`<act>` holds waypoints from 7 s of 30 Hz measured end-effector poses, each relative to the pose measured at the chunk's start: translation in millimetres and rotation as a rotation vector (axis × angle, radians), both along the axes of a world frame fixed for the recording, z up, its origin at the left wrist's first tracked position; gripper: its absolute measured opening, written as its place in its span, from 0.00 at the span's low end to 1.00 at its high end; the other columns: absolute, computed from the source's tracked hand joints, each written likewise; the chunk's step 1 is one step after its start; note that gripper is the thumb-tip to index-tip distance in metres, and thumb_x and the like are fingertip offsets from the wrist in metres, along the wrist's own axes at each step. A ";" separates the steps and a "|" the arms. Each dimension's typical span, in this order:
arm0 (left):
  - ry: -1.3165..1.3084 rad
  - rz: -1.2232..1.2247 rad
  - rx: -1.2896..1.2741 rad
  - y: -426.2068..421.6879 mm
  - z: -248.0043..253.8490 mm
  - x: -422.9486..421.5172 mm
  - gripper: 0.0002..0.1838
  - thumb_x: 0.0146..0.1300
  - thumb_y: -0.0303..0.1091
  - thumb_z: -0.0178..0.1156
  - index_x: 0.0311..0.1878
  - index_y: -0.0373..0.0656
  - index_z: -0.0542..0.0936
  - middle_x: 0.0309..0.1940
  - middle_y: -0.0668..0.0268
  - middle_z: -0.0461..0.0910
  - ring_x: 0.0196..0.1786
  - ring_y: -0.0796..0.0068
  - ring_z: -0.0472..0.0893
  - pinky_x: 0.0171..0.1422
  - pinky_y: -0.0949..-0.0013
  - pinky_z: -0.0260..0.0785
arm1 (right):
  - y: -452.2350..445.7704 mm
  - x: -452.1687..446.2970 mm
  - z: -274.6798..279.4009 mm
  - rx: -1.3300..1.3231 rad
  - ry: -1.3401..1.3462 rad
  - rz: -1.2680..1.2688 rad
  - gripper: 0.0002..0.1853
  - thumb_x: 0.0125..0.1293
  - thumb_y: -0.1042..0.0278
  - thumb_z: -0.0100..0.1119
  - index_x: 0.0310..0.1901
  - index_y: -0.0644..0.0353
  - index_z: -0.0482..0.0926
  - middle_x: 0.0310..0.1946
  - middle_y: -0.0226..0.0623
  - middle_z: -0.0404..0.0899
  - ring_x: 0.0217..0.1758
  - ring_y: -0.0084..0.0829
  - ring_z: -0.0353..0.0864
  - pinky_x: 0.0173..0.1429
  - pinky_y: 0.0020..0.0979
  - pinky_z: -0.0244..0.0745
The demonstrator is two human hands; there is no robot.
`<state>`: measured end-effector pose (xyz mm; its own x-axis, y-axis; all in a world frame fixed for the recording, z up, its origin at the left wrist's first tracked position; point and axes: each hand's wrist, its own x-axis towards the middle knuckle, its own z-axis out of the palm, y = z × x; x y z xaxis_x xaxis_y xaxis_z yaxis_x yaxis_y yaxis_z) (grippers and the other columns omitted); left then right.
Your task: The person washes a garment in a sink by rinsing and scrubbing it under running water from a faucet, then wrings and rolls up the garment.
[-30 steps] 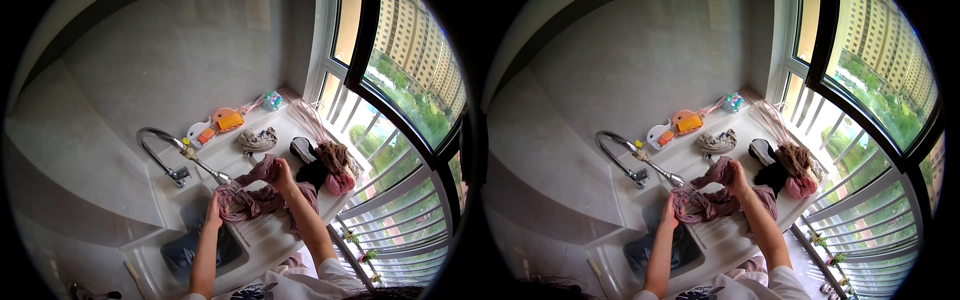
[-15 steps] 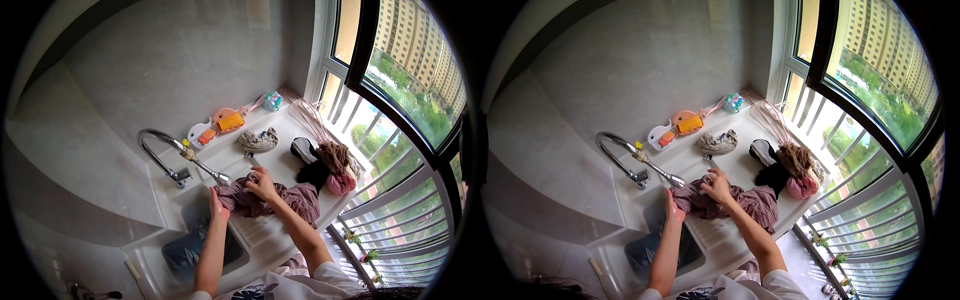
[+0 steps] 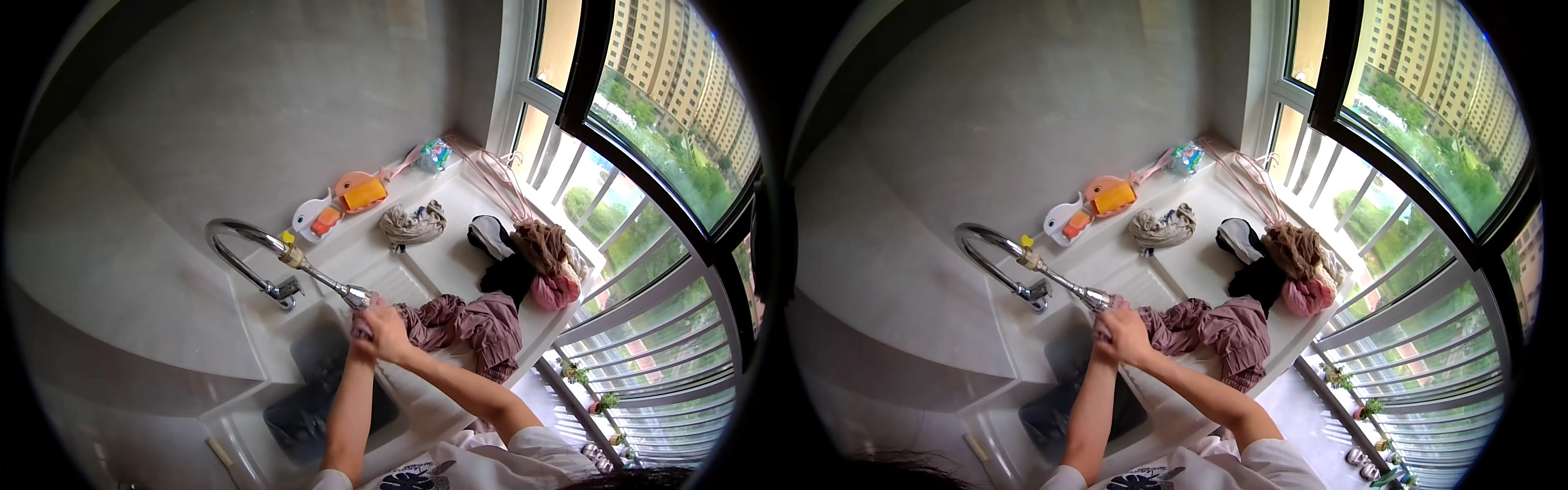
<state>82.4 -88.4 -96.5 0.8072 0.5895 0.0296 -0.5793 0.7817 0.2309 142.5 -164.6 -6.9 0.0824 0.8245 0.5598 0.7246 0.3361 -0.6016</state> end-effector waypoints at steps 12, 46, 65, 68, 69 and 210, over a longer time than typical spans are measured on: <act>-0.280 -0.085 0.098 10.2 -2.0 -11.5 0.18 0.74 0.46 0.45 0.58 0.48 0.72 0.50 0.64 0.74 0.56 0.70 0.75 0.61 0.63 0.69 | 1.0 -9.4 2.9 0.049 0.071 -0.029 0.20 0.44 0.61 0.69 0.41 0.58 0.79 0.45 0.48 0.74 0.53 0.53 0.74 0.51 0.48 0.73; 0.498 0.198 -0.091 -38.5 91.3 2.2 0.23 0.73 0.51 0.45 0.66 0.53 0.69 0.57 0.67 0.74 0.55 0.69 0.77 0.58 0.63 0.73 | 21.2 14.2 9.5 -0.096 0.361 -0.385 0.21 0.54 0.63 0.63 0.51 0.56 0.74 0.44 0.46 0.77 0.50 0.50 0.77 0.47 0.45 0.75; 0.152 0.239 -0.142 -31.8 -21.8 -5.8 0.21 0.71 0.53 0.46 0.51 0.45 0.73 0.48 0.67 0.76 0.50 0.69 0.76 0.54 0.60 0.70 | 3.1 14.4 -4.2 -0.162 0.248 -0.276 0.23 0.54 0.60 0.68 0.50 0.57 0.73 0.38 0.42 0.76 0.36 0.48 0.80 0.41 0.41 0.76; 0.631 0.073 -0.056 -43.6 8.6 -31.2 0.31 0.71 0.55 0.46 0.67 0.41 0.68 0.66 0.59 0.70 0.67 0.63 0.71 0.71 0.54 0.64 | 9.3 50.7 3.8 -0.128 0.368 -0.224 0.25 0.63 0.58 0.62 0.60 0.56 0.70 0.57 0.49 0.69 0.55 0.46 0.75 0.53 0.38 0.74; 0.685 0.117 -0.044 -46.1 32.7 -30.8 0.31 0.71 0.56 0.46 0.66 0.41 0.69 0.64 0.60 0.72 0.65 0.63 0.73 0.70 0.56 0.65 | 5.6 58.7 -0.7 -0.173 0.368 -0.028 0.30 0.63 0.57 0.64 0.65 0.55 0.68 0.62 0.50 0.64 0.63 0.48 0.69 0.63 0.39 0.69; -0.074 -0.207 0.031 -22.7 14.1 -37.0 0.18 0.70 0.47 0.48 0.54 0.46 0.76 0.43 0.63 0.81 0.43 0.65 0.80 0.40 0.63 0.74 | 58.7 62.8 0.7 0.017 -0.139 -0.447 0.13 0.59 0.57 0.64 0.25 0.56 0.77 0.27 0.38 0.74 0.36 0.42 0.75 0.42 0.40 0.69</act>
